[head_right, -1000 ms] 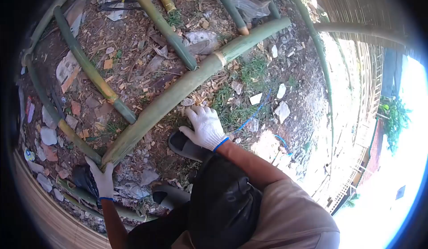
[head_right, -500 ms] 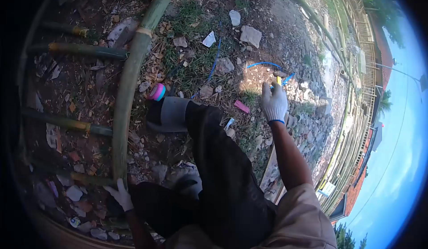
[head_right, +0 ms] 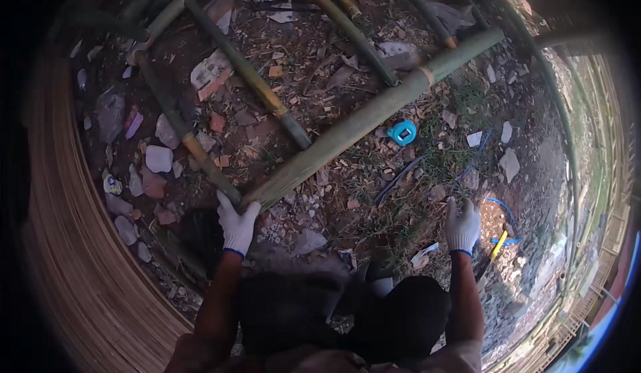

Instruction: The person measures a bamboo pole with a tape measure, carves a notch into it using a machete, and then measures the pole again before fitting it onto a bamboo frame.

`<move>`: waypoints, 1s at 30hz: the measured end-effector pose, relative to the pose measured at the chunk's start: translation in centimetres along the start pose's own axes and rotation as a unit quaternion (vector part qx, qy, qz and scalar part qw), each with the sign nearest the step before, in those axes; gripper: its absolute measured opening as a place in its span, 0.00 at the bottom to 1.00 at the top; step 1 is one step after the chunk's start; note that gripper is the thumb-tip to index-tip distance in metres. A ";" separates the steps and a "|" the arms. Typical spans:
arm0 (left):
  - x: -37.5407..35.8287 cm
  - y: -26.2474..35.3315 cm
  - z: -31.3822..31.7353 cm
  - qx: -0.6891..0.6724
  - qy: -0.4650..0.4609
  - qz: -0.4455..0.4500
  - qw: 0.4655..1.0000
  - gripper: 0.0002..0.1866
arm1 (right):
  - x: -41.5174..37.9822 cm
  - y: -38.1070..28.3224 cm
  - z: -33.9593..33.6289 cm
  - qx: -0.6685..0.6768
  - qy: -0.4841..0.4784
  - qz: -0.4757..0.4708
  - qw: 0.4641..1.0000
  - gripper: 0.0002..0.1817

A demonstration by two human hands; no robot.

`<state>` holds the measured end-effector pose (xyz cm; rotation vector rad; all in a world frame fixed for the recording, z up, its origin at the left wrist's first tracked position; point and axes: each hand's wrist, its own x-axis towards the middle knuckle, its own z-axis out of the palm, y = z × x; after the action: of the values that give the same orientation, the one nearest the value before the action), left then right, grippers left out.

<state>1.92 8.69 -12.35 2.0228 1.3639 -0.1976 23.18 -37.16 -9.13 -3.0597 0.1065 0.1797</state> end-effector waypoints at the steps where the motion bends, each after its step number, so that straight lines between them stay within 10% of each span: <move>1: 0.0 -0.2 0.1 -0.004 -0.006 -0.005 1.000 0.62 | 1.5 -1.8 0.4 0.019 0.050 -0.069 0.996 0.25; 10: -0.2 0.5 -0.3 -0.022 -0.012 -0.027 0.999 0.68 | 8.4 -27.1 -1.9 -0.123 -0.050 -0.442 0.887 0.34; 14: -0.3 0.6 -0.5 -0.027 -0.029 -0.040 0.998 0.68 | 9.3 -30.9 -0.5 -0.313 -0.126 -0.440 0.832 0.35; 30: -0.3 0.3 0.2 -0.049 -0.012 -0.045 0.998 0.68 | 9.0 -30.7 -0.4 -0.314 -0.128 -0.435 0.834 0.32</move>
<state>2.13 8.26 -12.23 1.8754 1.4244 -0.1906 34.41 -7.28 -7.60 -3.2093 -1.6150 0.6452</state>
